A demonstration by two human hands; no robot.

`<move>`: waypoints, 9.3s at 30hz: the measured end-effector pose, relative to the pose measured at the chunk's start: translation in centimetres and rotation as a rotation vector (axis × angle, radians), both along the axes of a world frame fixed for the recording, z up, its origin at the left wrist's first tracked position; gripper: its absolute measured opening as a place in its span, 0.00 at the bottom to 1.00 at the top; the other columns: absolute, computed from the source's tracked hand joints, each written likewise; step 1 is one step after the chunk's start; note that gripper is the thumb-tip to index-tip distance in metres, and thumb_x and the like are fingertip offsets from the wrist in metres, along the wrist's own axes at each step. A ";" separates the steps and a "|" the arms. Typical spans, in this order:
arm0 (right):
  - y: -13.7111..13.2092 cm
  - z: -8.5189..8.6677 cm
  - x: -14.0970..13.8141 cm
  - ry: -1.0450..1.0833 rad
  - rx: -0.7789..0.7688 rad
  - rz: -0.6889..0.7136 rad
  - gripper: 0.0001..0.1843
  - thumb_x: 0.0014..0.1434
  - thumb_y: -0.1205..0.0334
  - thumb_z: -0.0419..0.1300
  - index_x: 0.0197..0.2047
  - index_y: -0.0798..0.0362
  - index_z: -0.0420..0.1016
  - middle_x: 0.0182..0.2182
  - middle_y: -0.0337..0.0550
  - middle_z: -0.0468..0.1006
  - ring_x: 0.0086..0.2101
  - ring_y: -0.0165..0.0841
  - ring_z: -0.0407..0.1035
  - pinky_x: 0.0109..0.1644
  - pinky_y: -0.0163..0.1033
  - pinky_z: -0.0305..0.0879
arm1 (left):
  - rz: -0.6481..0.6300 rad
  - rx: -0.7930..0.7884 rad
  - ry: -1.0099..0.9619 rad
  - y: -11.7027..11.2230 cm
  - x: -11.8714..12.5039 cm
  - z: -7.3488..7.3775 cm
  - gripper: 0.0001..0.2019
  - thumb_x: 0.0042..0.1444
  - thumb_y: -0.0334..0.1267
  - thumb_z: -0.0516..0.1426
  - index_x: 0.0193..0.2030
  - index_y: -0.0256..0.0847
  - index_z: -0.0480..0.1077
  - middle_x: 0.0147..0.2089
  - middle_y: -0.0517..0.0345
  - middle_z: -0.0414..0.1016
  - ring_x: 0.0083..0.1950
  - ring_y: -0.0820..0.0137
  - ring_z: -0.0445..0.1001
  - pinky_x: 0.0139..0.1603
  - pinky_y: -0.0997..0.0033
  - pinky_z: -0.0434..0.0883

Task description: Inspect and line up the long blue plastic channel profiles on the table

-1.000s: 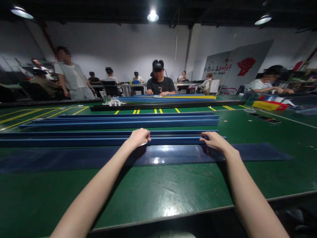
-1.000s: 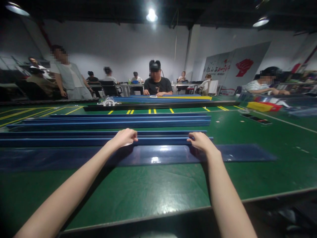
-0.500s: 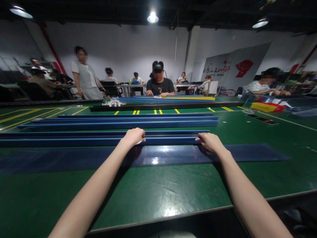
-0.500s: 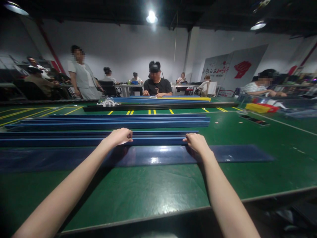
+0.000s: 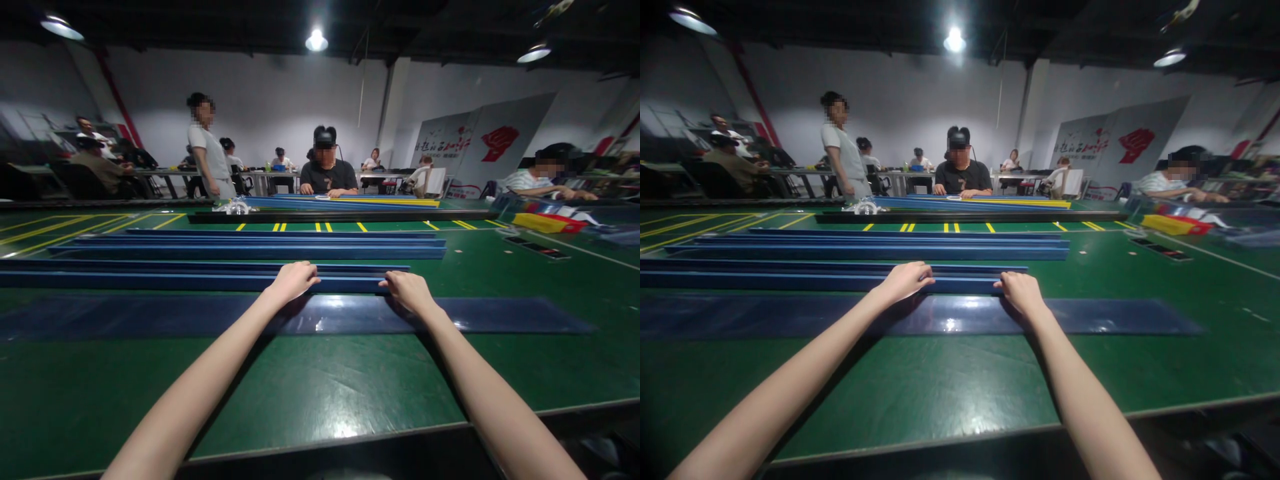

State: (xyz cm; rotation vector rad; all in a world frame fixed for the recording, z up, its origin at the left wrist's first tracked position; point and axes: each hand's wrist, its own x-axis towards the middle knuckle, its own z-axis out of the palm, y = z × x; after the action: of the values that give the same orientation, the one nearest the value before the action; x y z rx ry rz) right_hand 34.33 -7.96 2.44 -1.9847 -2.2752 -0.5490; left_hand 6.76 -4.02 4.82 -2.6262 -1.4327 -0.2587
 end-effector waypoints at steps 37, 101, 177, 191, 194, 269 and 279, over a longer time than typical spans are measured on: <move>-0.2 1.1 1.2 0.081 -0.132 0.128 0.17 0.63 0.55 0.45 0.40 0.51 0.72 0.38 0.46 0.77 0.39 0.35 0.71 0.34 0.34 0.56 | -0.040 0.208 -0.103 -0.7 0.4 -4.8 0.17 0.64 0.43 0.41 0.44 0.38 0.67 0.42 0.50 0.73 0.45 0.62 0.64 0.43 0.64 0.59; -1.5 1.9 -1.0 0.038 0.023 0.093 0.16 0.61 0.53 0.47 0.32 0.50 0.73 0.29 0.44 0.79 0.30 0.34 0.71 0.27 0.35 0.44 | -0.170 0.463 -0.186 -1.2 1.0 -2.7 0.12 0.62 0.39 0.46 0.43 0.38 0.68 0.41 0.52 0.72 0.41 0.66 0.68 0.40 0.67 0.63; 0.8 -2.3 -2.6 0.121 0.042 0.217 0.29 0.63 0.49 0.40 0.63 0.54 0.56 0.61 0.52 0.57 0.60 0.40 0.50 0.59 0.48 0.51 | -0.177 0.448 -0.078 -1.2 1.3 -5.5 0.20 0.60 0.41 0.48 0.58 0.40 0.62 0.57 0.46 0.66 0.58 0.59 0.64 0.52 0.58 0.62; 1.2 -0.4 0.7 0.275 -0.014 0.205 0.26 0.65 0.54 0.37 0.54 0.52 0.69 0.55 0.46 0.68 0.56 0.35 0.59 0.58 0.43 0.55 | -0.177 0.456 -0.111 -1.2 1.1 -5.5 0.19 0.61 0.40 0.47 0.56 0.38 0.64 0.58 0.45 0.66 0.59 0.59 0.63 0.53 0.59 0.62; 0.8 0.4 1.7 0.241 0.003 0.099 0.25 0.65 0.53 0.37 0.48 0.53 0.72 0.50 0.47 0.72 0.52 0.35 0.64 0.54 0.41 0.58 | -0.153 0.473 -0.123 -1.3 1.2 -5.6 0.18 0.60 0.41 0.48 0.55 0.39 0.65 0.57 0.45 0.66 0.59 0.58 0.63 0.53 0.58 0.62; -0.3 -0.3 -0.1 0.116 0.048 0.216 0.22 0.60 0.57 0.50 0.55 0.58 0.66 0.54 0.55 0.67 0.53 0.41 0.61 0.55 0.45 0.56 | -0.268 -0.007 0.121 -6.1 4.7 -2.9 0.35 0.50 0.60 0.50 0.59 0.38 0.59 0.50 0.42 0.66 0.48 0.54 0.64 0.47 0.57 0.63; -0.2 -0.4 0.0 0.129 0.047 0.216 0.22 0.60 0.56 0.49 0.55 0.56 0.66 0.55 0.55 0.67 0.54 0.41 0.61 0.55 0.46 0.56 | -0.284 -0.042 0.163 -7.1 4.8 -2.3 0.35 0.48 0.60 0.52 0.57 0.38 0.61 0.46 0.41 0.67 0.44 0.53 0.66 0.43 0.57 0.64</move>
State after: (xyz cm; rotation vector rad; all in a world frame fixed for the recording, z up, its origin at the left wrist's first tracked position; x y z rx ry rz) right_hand 34.29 -8.15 2.03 -1.6725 -2.3340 -0.4370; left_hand 11.60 -11.13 2.50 -2.8059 -1.0267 -0.0422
